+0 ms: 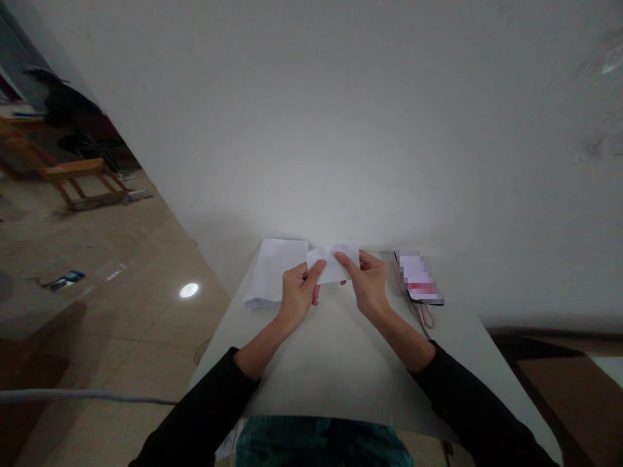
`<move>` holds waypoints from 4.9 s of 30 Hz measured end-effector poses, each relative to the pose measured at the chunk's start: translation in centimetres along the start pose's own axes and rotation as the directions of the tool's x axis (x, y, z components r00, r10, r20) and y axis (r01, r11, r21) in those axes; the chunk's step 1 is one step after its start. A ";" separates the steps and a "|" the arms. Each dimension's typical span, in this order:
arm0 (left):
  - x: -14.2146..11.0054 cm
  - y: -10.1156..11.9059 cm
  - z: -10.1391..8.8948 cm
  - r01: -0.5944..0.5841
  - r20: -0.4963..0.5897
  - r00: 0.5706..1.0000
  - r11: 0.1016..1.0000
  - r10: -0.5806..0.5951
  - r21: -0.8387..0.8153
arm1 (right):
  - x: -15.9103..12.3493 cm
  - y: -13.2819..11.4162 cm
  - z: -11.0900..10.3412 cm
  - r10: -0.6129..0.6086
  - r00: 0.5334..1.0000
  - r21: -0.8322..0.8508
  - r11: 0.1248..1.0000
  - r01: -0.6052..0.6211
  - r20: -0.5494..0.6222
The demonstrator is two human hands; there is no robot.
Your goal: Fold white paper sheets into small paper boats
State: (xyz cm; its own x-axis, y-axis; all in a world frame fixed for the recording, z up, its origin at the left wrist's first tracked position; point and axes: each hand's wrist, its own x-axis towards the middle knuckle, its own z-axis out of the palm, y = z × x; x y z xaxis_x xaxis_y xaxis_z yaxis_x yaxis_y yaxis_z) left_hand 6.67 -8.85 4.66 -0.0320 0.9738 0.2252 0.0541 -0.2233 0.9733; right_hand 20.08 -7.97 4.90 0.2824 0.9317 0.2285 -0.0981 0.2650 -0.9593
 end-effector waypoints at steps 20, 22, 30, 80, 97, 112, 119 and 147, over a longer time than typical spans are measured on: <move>-1.2 -1.4 1.4 0.029 -0.151 0.987 0.979 -0.061 -0.204 | -1.5 0.8 0.8 0.086 0.977 -0.075 0.995 -0.072 0.193; -1.0 -1.4 1.4 0.036 -0.131 0.989 0.966 -0.072 -0.257 | -0.9 0.1 0.4 0.061 0.966 -0.102 0.994 -0.036 0.252; -0.7 -0.7 1.3 0.029 0.045 0.999 0.954 -0.016 -0.300 | 1.2 -1.7 -1.8 0.069 0.880 -0.153 0.988 0.004 0.470; -0.5 -3.7 1.7 0.148 0.227 0.967 0.982 -0.118 -0.121 | -3.2 3.5 -7.6 0.098 0.969 -0.271 0.962 -0.034 0.225; -1.0 -5.0 2.8 0.187 0.346 0.927 0.978 -0.144 -0.093 | -2.9 4.3 -8.2 0.179 0.952 -0.158 0.977 -0.142 0.249; -2.1 -5.2 3.6 0.193 0.406 0.906 0.969 -0.115 -0.156 | -3.1 5.7 -8.2 0.056 0.989 -0.144 0.989 -0.037 0.134; -1.5 -4.8 3.3 0.251 0.415 0.892 0.960 -0.180 -0.125 | -3.3 5.8 -8.3 0.093 0.995 -0.150 0.985 -0.086 0.038; -3.1 -4.9 3.4 0.020 0.453 0.891 0.998 -0.043 0.057 | -3.8 5.7 -8.0 0.016 0.997 -0.175 0.985 -0.002 0.079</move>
State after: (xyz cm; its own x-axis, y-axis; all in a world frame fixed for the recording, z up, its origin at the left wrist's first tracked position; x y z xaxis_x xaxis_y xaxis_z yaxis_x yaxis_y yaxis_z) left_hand 9.91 -10.60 -0.92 0.4208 0.8966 0.1380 0.1098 -0.2013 0.9733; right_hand 26.04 -11.96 -2.77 0.2042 0.9526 0.2257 0.0699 0.2157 -0.9739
